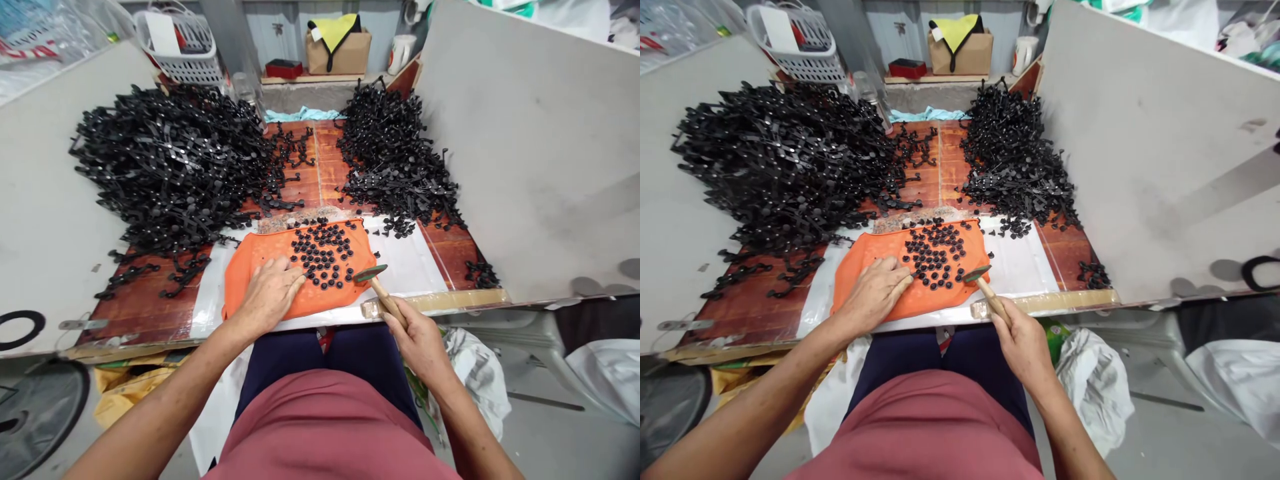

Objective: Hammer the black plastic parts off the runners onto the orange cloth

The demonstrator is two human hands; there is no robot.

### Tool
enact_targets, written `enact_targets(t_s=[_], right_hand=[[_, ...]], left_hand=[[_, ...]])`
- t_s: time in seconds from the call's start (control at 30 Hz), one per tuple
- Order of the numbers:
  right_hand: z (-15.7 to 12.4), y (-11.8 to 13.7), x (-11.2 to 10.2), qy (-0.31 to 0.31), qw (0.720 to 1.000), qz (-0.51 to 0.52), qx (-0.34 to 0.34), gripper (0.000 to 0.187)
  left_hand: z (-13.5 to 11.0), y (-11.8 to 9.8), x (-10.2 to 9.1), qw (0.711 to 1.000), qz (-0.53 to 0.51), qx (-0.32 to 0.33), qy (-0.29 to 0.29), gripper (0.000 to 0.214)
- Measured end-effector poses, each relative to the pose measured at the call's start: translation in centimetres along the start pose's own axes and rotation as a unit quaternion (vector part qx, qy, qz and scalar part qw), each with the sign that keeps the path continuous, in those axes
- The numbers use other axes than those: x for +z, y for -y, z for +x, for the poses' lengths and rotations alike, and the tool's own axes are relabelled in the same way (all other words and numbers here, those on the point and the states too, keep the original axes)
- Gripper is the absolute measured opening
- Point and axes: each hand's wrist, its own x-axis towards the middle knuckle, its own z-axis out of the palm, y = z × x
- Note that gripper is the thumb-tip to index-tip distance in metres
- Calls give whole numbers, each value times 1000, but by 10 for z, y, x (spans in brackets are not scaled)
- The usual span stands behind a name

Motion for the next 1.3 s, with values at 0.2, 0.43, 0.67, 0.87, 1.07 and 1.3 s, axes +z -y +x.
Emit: enact_targets(t_s=[0.2, 0.43, 0.67, 0.87, 1.07, 1.3], right_hand=[[1, 5, -4, 8, 1000, 8, 5, 34], [3, 3, -4, 17, 1000, -10, 5, 35], [5, 13, -14, 34, 999, -17, -5, 37], [21, 59, -22, -2, 992, -85, -92, 45], [38, 73, -12, 15, 985, -110, -131, 44], [37, 68, -16, 7, 987, -105, -125, 43]], left_hand=[[2, 6, -3, 999, -52, 7, 8, 39], [3, 5, -1, 999, -20, 23, 9, 38], [7, 5, -7, 999, -15, 36, 23, 36], [10, 6, -12, 996, -47, 49, 64, 39], [5, 5, -9, 997, -59, 26, 38, 39], [6, 6, -12, 997, -47, 36, 58, 41]])
